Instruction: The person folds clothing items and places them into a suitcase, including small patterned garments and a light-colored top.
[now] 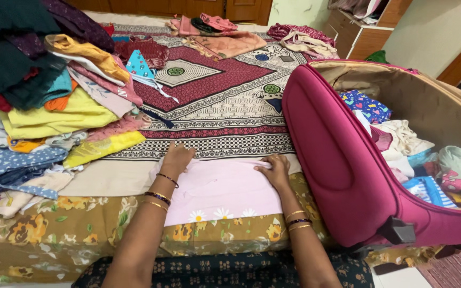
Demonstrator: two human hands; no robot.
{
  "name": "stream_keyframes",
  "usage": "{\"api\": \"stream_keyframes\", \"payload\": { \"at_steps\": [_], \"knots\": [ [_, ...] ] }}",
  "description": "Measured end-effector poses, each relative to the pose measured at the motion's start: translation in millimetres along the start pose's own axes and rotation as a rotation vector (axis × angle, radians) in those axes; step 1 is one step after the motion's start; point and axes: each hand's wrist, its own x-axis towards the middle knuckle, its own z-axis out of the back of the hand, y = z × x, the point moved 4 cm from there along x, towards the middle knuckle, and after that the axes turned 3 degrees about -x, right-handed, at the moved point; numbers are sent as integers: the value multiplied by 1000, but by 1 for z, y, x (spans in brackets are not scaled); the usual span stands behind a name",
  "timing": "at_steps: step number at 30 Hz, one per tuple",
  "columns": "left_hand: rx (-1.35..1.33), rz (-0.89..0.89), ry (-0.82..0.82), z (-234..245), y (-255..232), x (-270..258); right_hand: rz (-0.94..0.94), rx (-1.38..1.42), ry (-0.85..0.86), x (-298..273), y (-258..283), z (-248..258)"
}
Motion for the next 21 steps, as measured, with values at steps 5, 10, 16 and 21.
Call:
{"api": "stream_keyframes", "payload": {
  "at_steps": [5,10,16,21],
  "knots": [
    [49,43,-253,4,-5,-31,81,218,-203,-3,-28,-10],
    [-66,-36,-565,47,-14,-100,244,731,-216,-3,-54,-15],
    [-276,-181,-685,86,-23,-170,26,701,-89,-55,-32,27],
    [-272,-182,-625,76,-21,-185,300,155,-255,-86,-4,64]
  ]
}}
